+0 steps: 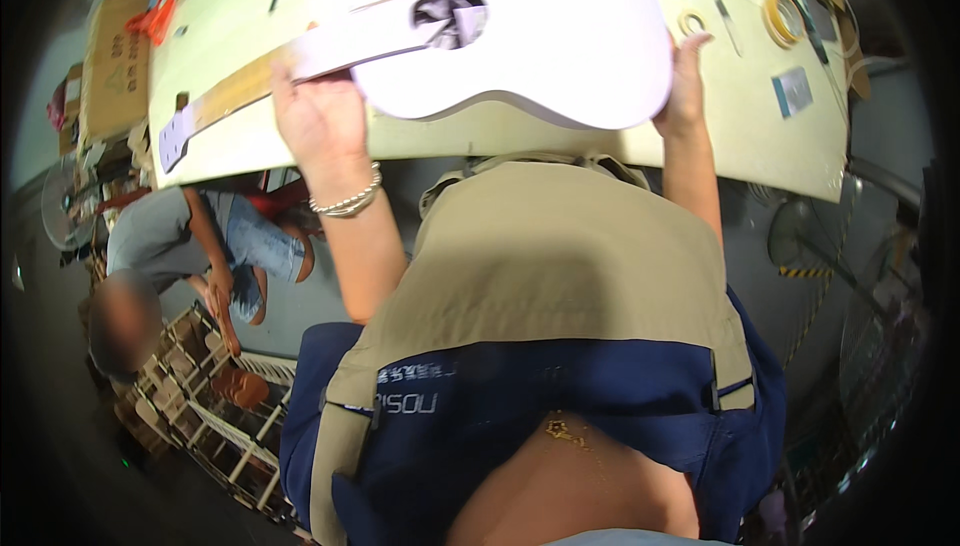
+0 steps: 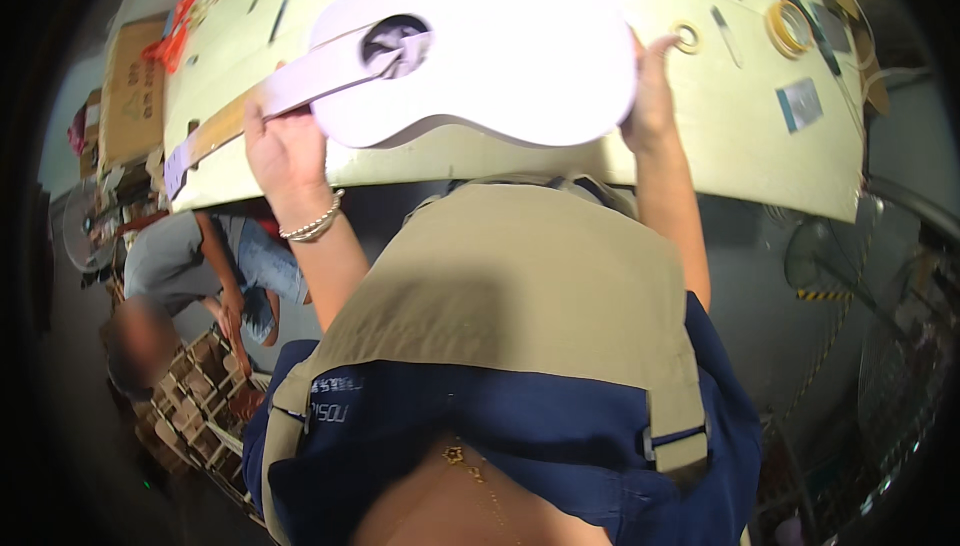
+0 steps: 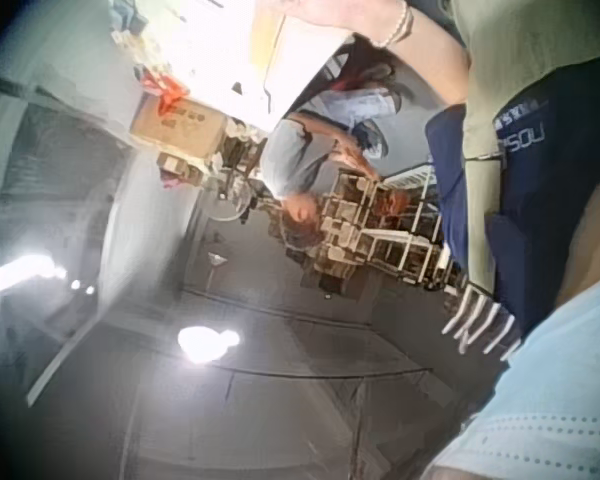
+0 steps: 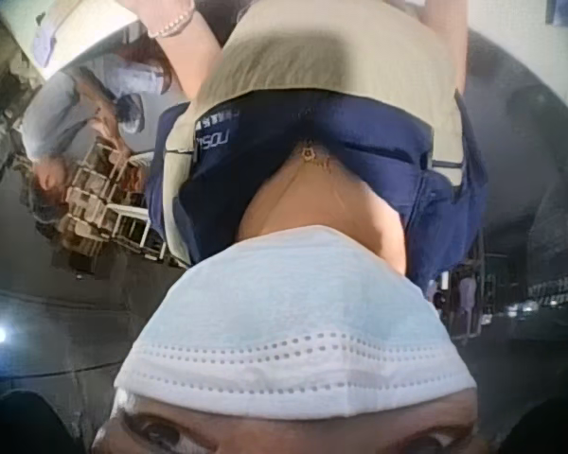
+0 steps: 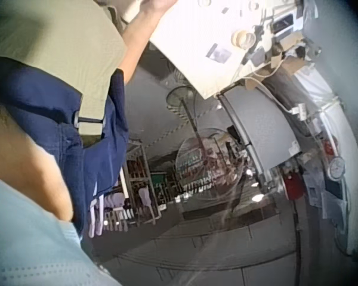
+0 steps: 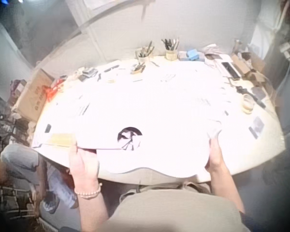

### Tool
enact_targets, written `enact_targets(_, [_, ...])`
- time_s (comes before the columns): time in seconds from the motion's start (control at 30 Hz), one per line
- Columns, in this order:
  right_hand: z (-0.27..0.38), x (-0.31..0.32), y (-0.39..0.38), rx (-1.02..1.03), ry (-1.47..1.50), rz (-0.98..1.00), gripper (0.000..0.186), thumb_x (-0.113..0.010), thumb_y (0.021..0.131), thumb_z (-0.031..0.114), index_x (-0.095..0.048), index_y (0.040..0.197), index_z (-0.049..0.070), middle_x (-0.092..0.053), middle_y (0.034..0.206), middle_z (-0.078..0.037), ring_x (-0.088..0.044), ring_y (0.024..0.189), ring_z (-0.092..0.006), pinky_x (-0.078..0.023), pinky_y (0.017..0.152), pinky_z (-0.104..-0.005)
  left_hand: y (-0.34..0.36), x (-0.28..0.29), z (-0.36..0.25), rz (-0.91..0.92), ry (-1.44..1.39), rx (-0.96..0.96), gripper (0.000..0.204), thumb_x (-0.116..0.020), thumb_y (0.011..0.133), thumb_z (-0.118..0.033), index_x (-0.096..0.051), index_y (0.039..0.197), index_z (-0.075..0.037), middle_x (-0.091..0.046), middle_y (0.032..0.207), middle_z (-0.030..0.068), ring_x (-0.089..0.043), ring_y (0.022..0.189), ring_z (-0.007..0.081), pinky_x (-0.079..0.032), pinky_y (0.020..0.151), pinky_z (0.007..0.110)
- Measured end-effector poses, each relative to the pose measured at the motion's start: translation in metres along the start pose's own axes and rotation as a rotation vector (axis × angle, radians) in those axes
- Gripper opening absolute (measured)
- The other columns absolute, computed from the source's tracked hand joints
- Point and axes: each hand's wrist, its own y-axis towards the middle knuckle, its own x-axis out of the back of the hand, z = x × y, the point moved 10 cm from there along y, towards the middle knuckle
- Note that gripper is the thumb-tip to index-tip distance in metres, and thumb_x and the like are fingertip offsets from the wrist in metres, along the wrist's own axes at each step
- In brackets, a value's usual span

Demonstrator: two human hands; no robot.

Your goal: The person sands the edges and surfaces of a light purple guitar body using a sanding block, then uses a small blade to scrape and smooth the edges. The person repeats this process on a second guitar body and places the finished pieces on a drying rack.

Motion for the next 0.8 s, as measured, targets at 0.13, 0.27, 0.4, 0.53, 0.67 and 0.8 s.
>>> enact_targets(0.13, [-0.011,0.013,0.003,-0.033,0.158,-0.072,0.088,-0.005,0.089,0.064,-0.030,0.136,-0.005,-0.044,0.134,-0.016,-0.044,0.122,-0.0245,-0.037,0.102,-0.0337,-0.022,-0.029,-0.007,0.088,0.019,-0.071,0.049,-0.037,0.097,-0.028,-0.033,0.130,0.008,-0.044,0.129,0.0202,-0.040,0.122,0.0290,-0.027,0.108,0.043])
enact_targets(0.27, [-0.017,0.016,0.000,-0.043,0.158,-0.083,0.086,-0.006,0.090,0.062,-0.030,0.136,-0.006,-0.043,0.134,-0.017,-0.044,0.122,-0.0248,-0.036,0.102,-0.0343,-0.032,-0.042,-0.012,0.129,0.074,-0.109,0.048,-0.035,0.098,-0.028,-0.033,0.129,0.008,-0.043,0.130,0.0194,-0.040,0.122,0.0283,-0.026,0.109,0.042])
enact_targets(0.4, [-0.011,0.017,-0.001,0.046,0.138,-0.033,0.085,-0.007,0.091,0.062,-0.027,0.137,-0.006,-0.041,0.136,-0.017,-0.042,0.124,-0.0249,-0.034,0.103,-0.0347,-0.034,-0.041,-0.015,0.082,0.064,-0.104,0.047,-0.034,0.098,-0.027,-0.034,0.130,0.007,-0.042,0.132,0.0184,-0.039,0.124,0.0285,-0.025,0.109,0.043])
enact_targets(0.53, [0.004,0.010,-0.008,0.118,0.088,-0.013,0.084,-0.007,0.091,0.061,-0.024,0.139,-0.005,-0.037,0.139,-0.017,-0.038,0.126,-0.0254,-0.031,0.105,-0.0350,-0.030,-0.036,-0.017,0.035,0.044,-0.116,0.044,-0.035,0.097,-0.026,-0.037,0.127,0.005,-0.044,0.130,0.0180,-0.040,0.122,0.0279,-0.028,0.107,0.043])
enact_targets(0.67, [0.008,0.006,-0.013,0.116,0.085,0.005,0.082,-0.009,0.091,0.060,-0.022,0.139,-0.005,-0.034,0.140,-0.016,-0.036,0.128,-0.0255,-0.029,0.106,-0.0354,-0.025,-0.029,-0.018,0.049,0.012,-0.092,0.038,-0.037,0.097,-0.026,-0.043,0.121,0.003,-0.048,0.125,0.0162,-0.045,0.117,0.0263,-0.033,0.104,0.042])
enact_targets(0.8, [-0.001,0.010,-0.011,0.130,-0.047,0.066,0.065,-0.036,0.095,0.045,-0.027,0.138,-0.003,-0.041,0.134,-0.014,-0.039,0.123,-0.0237,-0.028,0.106,-0.0351,-0.029,-0.042,-0.022,0.202,-0.005,-0.109,0.038,-0.040,0.097,-0.029,-0.044,0.121,0.001,-0.049,0.124,0.0155,-0.043,0.119,0.0265,-0.031,0.105,0.042])
